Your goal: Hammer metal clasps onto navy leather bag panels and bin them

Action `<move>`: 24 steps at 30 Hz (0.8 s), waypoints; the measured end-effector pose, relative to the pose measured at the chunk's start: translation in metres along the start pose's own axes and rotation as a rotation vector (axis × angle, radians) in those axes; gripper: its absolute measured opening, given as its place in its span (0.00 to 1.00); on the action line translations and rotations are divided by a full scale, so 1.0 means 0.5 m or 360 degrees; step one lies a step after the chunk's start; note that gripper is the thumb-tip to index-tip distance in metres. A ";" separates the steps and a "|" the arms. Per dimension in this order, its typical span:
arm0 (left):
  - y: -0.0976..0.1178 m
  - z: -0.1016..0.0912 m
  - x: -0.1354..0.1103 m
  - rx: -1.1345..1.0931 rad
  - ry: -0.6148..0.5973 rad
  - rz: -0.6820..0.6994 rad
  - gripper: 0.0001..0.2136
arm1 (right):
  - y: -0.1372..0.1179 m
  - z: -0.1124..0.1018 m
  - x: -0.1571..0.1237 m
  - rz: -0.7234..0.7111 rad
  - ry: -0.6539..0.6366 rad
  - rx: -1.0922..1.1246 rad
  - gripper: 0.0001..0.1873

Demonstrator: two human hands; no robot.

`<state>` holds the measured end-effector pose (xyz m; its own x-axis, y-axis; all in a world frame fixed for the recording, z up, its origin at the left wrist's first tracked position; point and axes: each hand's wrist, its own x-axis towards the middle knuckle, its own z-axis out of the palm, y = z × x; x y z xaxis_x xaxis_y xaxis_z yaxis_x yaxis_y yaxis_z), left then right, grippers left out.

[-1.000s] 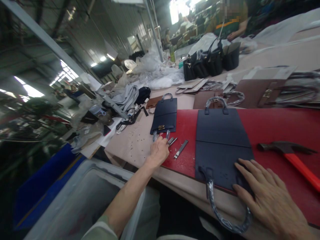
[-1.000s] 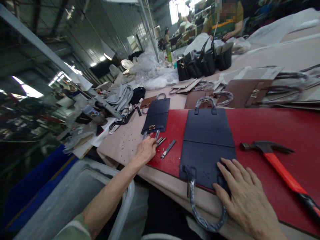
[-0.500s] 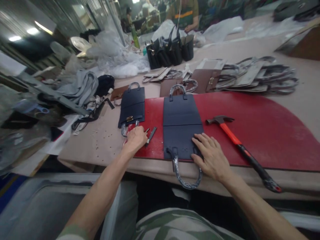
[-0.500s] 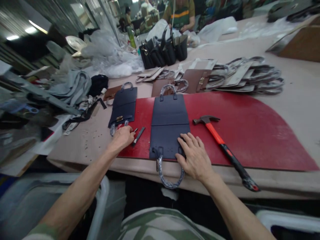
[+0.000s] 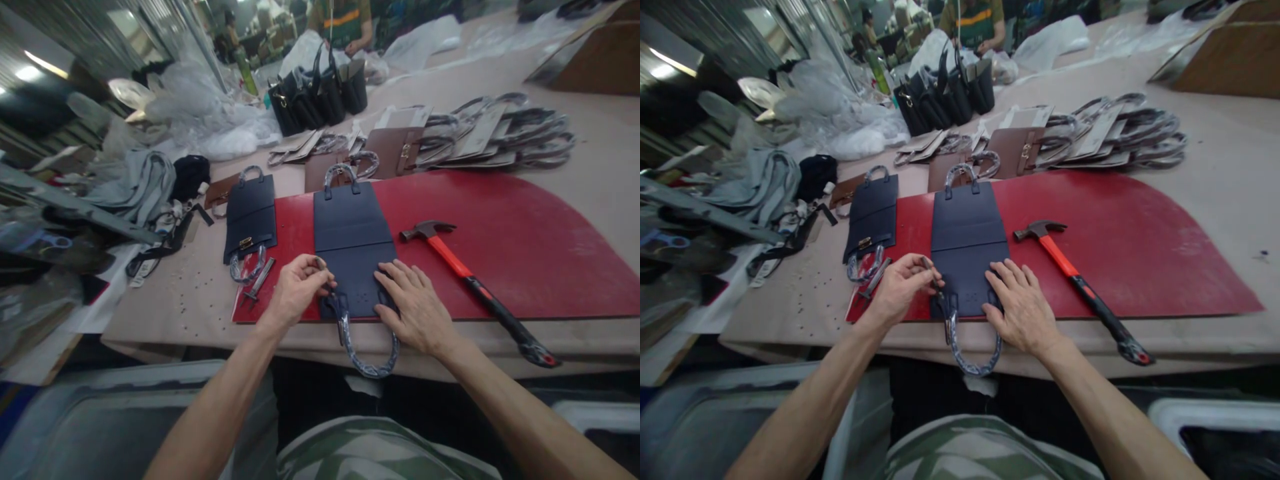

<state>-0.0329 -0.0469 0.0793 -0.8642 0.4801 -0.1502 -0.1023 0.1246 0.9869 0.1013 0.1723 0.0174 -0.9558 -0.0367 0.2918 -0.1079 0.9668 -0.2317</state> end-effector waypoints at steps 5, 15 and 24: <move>-0.046 0.090 -0.016 -0.0057 -0.0052 0.0148 0.11 | -0.001 0.001 -0.001 -0.0005 -0.0004 0.0015 0.29; -0.083 0.101 -0.025 0.0198 -0.0023 0.0425 0.03 | -0.003 -0.001 -0.001 0.0013 -0.0005 0.0055 0.30; -0.090 0.103 -0.027 0.0284 -0.0023 0.0575 0.02 | -0.003 -0.003 -0.001 0.0023 -0.0010 0.0071 0.30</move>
<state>0.0090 -0.0141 0.0341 -0.8215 0.5329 0.2028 0.2955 0.0938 0.9507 0.1024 0.1711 0.0190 -0.9589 -0.0247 0.2826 -0.1063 0.9549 -0.2773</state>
